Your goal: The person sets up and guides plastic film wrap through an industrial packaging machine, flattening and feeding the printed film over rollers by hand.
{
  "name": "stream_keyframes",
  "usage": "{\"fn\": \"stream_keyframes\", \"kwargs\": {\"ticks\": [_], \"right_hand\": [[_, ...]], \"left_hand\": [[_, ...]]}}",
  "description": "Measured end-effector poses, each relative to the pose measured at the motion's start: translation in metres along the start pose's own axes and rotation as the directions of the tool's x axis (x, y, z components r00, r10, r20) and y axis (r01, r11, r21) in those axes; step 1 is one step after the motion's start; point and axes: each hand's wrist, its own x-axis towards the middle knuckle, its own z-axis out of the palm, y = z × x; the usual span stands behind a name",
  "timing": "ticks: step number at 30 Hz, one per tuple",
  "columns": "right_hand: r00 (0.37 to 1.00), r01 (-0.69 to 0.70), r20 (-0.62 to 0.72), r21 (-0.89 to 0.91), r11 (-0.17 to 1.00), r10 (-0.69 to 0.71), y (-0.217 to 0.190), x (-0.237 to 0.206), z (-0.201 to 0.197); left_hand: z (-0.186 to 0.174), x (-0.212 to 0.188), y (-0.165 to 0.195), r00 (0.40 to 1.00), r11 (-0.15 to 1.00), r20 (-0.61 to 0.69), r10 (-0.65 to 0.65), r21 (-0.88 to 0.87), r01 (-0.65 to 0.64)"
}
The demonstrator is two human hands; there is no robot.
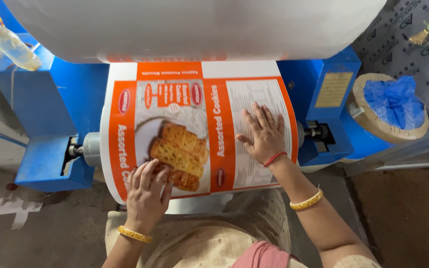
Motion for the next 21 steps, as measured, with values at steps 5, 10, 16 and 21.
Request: {"fn": "stream_keyframes", "kwargs": {"ticks": [5, 10, 16, 21], "right_hand": [[1.0, 0.002, 0.001, 0.023, 1.0, -0.002, -0.007, 0.004, -0.001], [1.0, 0.012, -0.004, 0.013, 1.0, -0.012, -0.011, 0.009, 0.001], [0.999, 0.025, 0.046, -0.007, 1.0, -0.025, -0.015, 0.018, 0.003], [0.998, 0.029, 0.061, -0.019, 0.999, -0.028, -0.02, 0.035, 0.005]], "left_hand": [[0.002, -0.005, -0.004, 1.0, 0.999, 0.001, -0.03, 0.013, 0.03], [0.003, -0.008, -0.007, 0.999, 0.999, 0.026, -0.039, 0.018, 0.039], [0.007, -0.008, -0.009, 0.999, 0.998, 0.02, -0.043, 0.044, 0.042], [0.016, 0.0, -0.009, 0.999, 0.999, 0.015, -0.045, 0.014, 0.045]]}}
